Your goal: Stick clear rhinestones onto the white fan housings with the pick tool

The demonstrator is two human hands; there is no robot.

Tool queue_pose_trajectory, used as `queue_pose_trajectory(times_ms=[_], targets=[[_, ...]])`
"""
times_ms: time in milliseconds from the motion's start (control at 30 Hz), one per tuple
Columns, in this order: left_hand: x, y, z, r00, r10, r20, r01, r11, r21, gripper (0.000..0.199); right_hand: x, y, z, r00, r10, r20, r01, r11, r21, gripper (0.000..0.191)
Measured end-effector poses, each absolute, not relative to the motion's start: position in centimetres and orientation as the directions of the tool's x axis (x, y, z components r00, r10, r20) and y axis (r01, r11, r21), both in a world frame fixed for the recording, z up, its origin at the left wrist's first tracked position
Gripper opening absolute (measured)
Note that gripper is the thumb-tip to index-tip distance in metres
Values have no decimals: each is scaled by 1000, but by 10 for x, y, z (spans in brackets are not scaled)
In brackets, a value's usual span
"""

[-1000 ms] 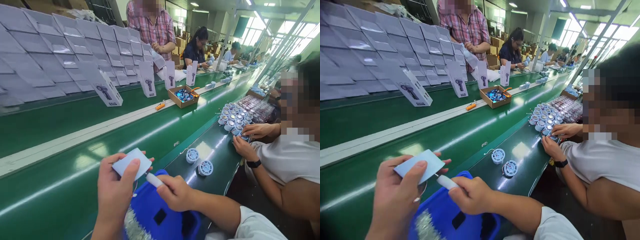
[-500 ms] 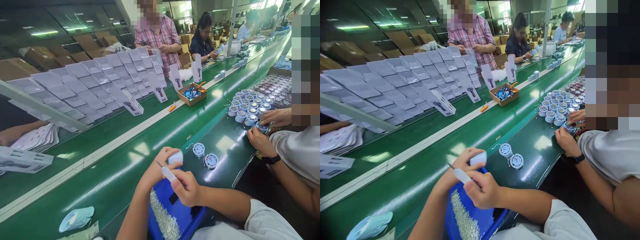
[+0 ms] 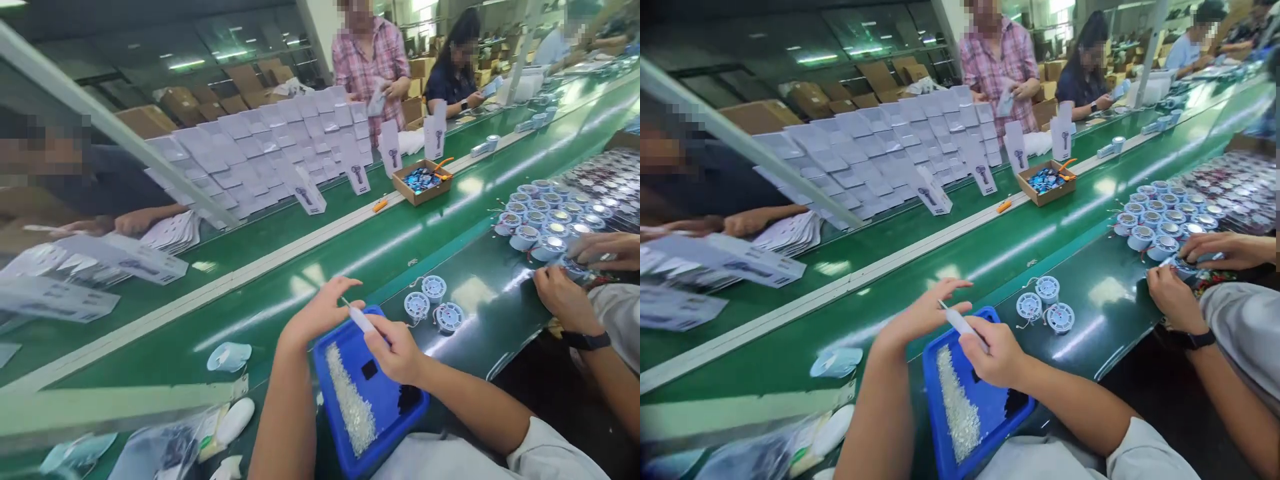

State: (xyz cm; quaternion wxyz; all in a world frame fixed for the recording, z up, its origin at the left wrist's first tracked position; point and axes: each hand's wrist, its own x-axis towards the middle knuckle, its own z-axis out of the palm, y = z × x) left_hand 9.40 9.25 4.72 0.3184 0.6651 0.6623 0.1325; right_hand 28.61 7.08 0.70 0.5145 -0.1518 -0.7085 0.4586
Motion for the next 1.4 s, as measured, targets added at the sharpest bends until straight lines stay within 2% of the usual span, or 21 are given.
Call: queue_pose_trajectory(times_ms=[33, 100, 167, 233, 400, 500, 600, 767, 967, 1167, 1367, 1400], targets=[[80, 83, 53, -33, 972, -233, 815, 161, 557, 81, 285, 71, 5, -445, 691, 570, -208, 540, -816, 26], [54, 63, 65, -296, 915, -274, 815, 392, 428, 63, 281, 72, 0, -431, 704, 564, -125, 573, -810, 31], [32, 46, 73, -504, 752, -425, 739, 630, 239, 50, 276, 74, -6, -459, 695, 553, -103, 576, -811, 22], [12, 32, 75, -594, 657, -465, 658, 729, 190, 49, 271, 77, -11, -455, 689, 564, -93, 593, -800, 14], [-28, 16, 54, -788, 467, -401, 461, 880, 116, 59, 260, 85, -21, -483, 606, 632, -78, 689, -720, 16], [-37, 18, 40, -771, 388, -505, 417, 907, 59, 61, 258, 88, -29, -525, 601, 603, -96, 662, -744, 12], [-32, 25, 38, -720, 438, -538, 486, 872, 59, 49, 257, 91, -37, -596, 619, 511, -62, 600, -798, 12], [-11, 40, 46, -551, 632, -545, 649, 735, 197, 34, 253, 94, -43, -674, 579, 458, -33, 596, -802, 12], [0, 48, 48, -470, 688, -552, 685, 679, 263, 30, 252, 95, -45, -716, 553, 426, -24, 590, -807, 15], [-2, 45, 48, -435, 702, -565, 668, 671, 320, 30, 252, 98, -48, -705, 571, 421, 13, 603, -797, 13], [0, 44, 52, -449, 674, -587, 640, 701, 315, 30, 252, 99, -41, -623, 599, 502, 48, 670, -741, 4], [0, 44, 52, -448, 671, -590, 630, 706, 324, 29, 252, 99, -37, -617, 593, 517, 52, 686, -725, 8]])
